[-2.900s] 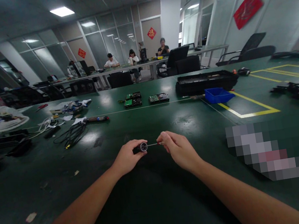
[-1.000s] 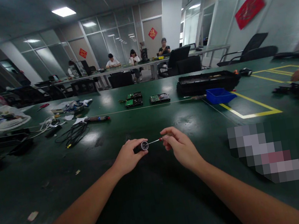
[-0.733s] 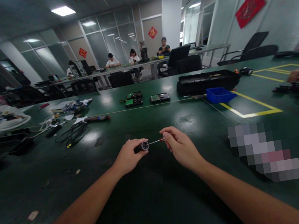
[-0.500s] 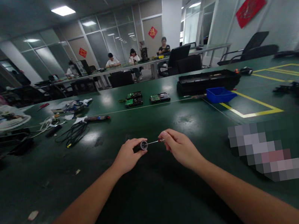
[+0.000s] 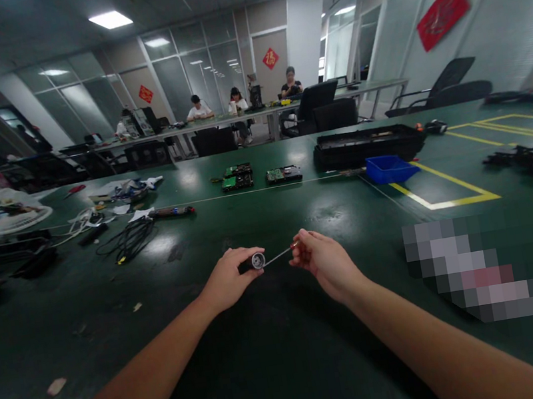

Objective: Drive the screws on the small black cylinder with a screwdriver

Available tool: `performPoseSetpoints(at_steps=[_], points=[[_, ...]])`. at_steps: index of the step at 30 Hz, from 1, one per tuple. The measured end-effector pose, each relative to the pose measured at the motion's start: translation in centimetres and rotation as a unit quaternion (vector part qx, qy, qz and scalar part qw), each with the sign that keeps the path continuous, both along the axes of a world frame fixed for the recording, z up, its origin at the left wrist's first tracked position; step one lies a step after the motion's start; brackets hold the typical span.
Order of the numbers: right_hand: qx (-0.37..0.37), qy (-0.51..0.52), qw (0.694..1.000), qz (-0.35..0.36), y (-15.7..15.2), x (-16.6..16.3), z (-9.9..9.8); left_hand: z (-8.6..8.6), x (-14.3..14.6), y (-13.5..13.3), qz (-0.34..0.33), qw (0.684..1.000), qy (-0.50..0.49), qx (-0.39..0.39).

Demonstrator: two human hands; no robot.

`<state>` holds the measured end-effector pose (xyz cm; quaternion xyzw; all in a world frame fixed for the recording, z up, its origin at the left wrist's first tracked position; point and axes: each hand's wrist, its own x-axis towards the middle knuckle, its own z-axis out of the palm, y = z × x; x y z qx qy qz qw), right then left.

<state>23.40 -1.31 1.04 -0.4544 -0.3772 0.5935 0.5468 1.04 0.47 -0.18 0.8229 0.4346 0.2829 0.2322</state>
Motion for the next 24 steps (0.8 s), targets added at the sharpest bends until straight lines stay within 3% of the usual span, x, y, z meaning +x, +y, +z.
performPoseSetpoints(at_steps=[6, 18, 24], points=[[0.084, -0.067, 0.993, -0.058, -0.1, -0.1, -0.2, 0.1, 0.1, 0.0, 0.015, 1.000, 0.002, -0.011], [0.149, -0.158, 0.975, -0.046, -0.4, -0.4, 0.1, 0.1, 0.2, -0.1, 0.016, 1.000, 0.008, -0.004], [0.154, -0.348, 0.923, -0.051, -1.2, 0.1, 1.4, -0.1, 0.1, 0.0, 0.016, 1.000, 0.005, -0.005]])
